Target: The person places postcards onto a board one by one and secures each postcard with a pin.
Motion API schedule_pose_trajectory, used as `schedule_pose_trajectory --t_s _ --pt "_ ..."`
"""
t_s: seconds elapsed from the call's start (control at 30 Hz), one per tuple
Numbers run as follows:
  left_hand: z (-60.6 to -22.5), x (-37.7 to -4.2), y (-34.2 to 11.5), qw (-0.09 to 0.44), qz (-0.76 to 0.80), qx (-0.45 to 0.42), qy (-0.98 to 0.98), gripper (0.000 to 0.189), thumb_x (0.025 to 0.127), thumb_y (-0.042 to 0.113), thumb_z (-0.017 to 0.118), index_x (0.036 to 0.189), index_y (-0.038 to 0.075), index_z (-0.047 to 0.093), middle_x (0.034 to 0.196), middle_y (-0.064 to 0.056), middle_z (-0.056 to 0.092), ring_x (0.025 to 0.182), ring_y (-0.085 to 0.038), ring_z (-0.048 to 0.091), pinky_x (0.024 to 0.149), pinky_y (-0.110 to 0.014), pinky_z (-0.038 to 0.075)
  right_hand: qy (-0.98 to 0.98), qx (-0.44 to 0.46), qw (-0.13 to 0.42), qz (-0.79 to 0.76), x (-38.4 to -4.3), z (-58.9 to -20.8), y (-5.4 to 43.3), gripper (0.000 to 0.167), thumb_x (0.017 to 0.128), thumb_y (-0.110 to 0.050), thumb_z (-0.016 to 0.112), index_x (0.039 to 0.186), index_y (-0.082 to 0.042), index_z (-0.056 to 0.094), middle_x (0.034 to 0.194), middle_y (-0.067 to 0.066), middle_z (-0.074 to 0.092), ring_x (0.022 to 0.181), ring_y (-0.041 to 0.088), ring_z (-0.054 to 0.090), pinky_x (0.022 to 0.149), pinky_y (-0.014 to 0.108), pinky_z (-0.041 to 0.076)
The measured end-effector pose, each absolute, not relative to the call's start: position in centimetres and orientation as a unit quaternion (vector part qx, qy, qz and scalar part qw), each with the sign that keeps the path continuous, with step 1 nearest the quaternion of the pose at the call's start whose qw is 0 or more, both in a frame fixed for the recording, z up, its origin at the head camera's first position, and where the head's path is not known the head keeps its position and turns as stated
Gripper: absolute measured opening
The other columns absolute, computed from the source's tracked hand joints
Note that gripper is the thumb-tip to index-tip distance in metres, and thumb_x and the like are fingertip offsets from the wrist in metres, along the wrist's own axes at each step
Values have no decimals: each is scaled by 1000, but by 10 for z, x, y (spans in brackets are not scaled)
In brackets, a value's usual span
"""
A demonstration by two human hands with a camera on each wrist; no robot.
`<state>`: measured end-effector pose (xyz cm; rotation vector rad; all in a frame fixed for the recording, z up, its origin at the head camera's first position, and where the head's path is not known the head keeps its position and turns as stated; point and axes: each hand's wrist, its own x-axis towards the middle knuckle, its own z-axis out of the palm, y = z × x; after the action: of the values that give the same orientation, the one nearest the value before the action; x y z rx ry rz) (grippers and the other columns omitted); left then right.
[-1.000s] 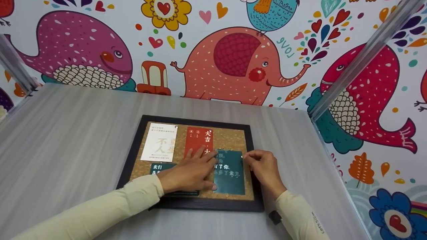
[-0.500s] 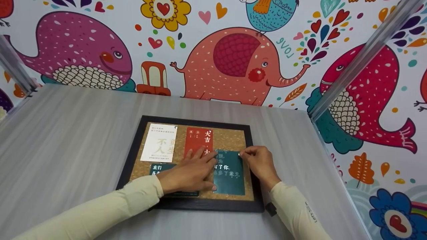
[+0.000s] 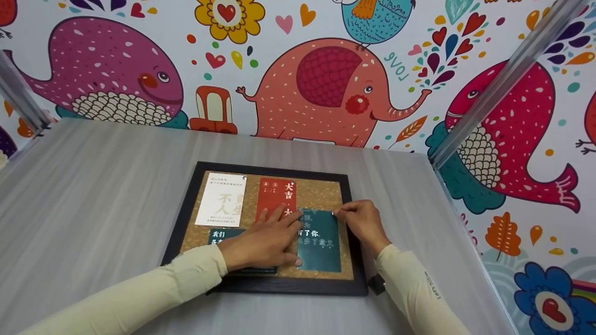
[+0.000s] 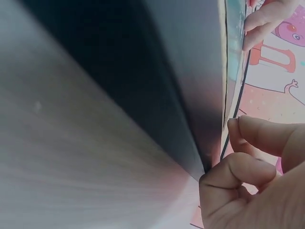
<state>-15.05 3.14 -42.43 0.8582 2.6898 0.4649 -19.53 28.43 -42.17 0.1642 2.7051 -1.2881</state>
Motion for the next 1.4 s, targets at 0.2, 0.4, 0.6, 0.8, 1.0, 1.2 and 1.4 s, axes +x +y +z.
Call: schedule_pose_trajectory --t_s 0.2,0.4,0.6,0.8,1.0,1.2,1.4 --pt "-424 -150 31 140 161 295 931 85 99 53 81 166 13 48 180 -7 31 167 -47 16 131 -71 17 898 52 82 -429 -196 -421 284 19 104 -15 74 107 1 86 88 3 69 80 21 56 60 30 43" --pt "-425 -150 31 142 153 298 932 86 100 54 79 167 12 47 180 -7 31 167 -48 17 131 -71 18 906 55 81 -411 -197 -422 282 19 104 -14 74 105 1 86 88 3 69 86 23 56 66 31 44" --pt "-425 -150 32 148 153 296 931 86 100 54 79 168 12 46 181 -7 30 167 -47 15 131 -70 17 913 58 77 -397 -200 -423 280 21 103 -16 75 100 1 86 76 2 62 79 23 55 58 31 40" --pt "-426 -151 32 147 157 296 931 86 99 54 79 167 12 47 181 -7 30 167 -48 15 131 -71 17 914 62 78 -393 -200 -423 279 21 102 -17 75 95 1 84 70 1 58 72 21 55 56 29 41" --pt "-424 -150 31 150 157 290 932 86 99 54 80 167 13 47 181 -7 30 168 -47 14 131 -71 16 914 64 77 -392 -201 -422 278 21 101 -17 74 90 0 82 67 0 57 68 19 55 55 29 42" --pt "-423 -150 32 150 160 290 931 86 99 53 80 167 13 47 181 -6 30 168 -46 14 131 -71 16 918 68 82 -382 -202 -422 279 21 101 -16 73 89 -1 81 66 0 57 67 18 55 55 28 42" --pt "-424 -150 32 146 168 293 930 83 99 51 81 165 12 50 180 -7 32 168 -47 15 131 -71 16 919 75 88 -377 -204 -422 279 21 101 -17 72 90 -2 80 68 -2 55 70 18 56 57 28 43"
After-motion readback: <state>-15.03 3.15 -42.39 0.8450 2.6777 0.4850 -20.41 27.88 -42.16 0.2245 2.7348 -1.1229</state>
